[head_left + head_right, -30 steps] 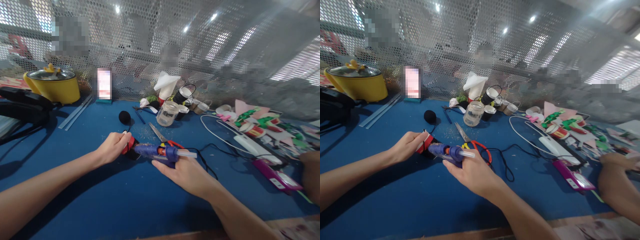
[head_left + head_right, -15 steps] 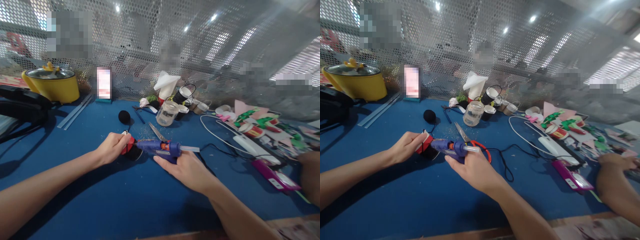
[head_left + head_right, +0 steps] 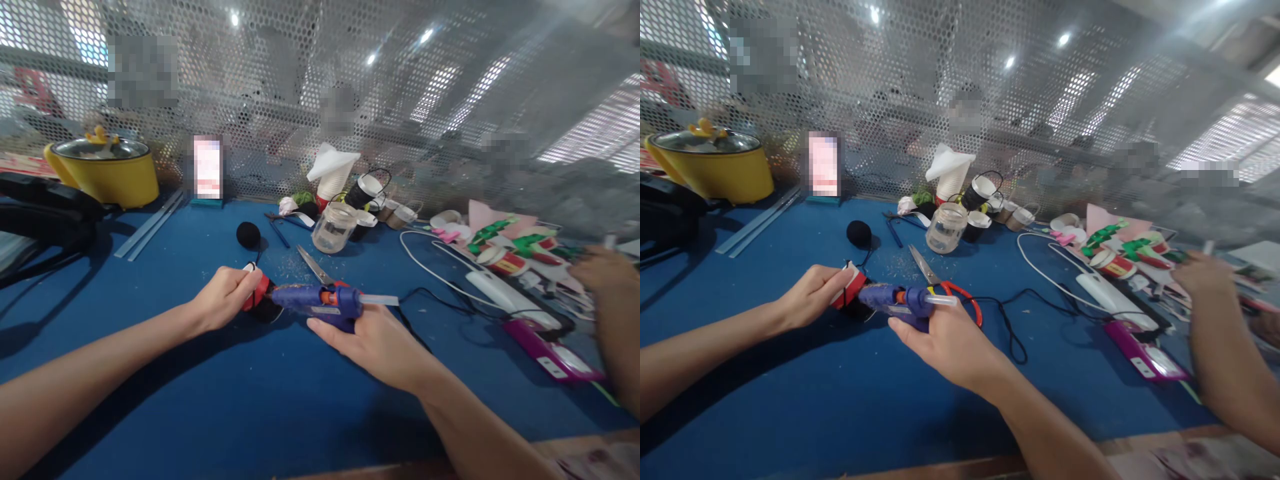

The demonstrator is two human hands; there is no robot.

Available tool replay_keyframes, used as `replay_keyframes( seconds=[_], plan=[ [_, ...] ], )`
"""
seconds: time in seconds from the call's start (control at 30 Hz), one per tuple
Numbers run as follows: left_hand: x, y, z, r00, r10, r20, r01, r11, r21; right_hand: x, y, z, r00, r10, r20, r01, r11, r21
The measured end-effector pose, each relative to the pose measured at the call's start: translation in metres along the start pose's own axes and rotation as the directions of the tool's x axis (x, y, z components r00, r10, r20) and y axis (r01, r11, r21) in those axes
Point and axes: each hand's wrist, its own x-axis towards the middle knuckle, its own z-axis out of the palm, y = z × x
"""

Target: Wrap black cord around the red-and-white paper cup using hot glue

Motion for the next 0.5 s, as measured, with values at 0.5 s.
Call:
replay_keyframes(
  seconds=[0.5],
  plan=[
    [0.0001, -0.0002, 0.0000, 0.999, 0.034, 0.009, -0.034, 0.999, 0.009, 0.0063, 0.0084, -0.0012, 0.997, 0.076, 0.026, -0.077, 0.995, 0.061]
  ],
)
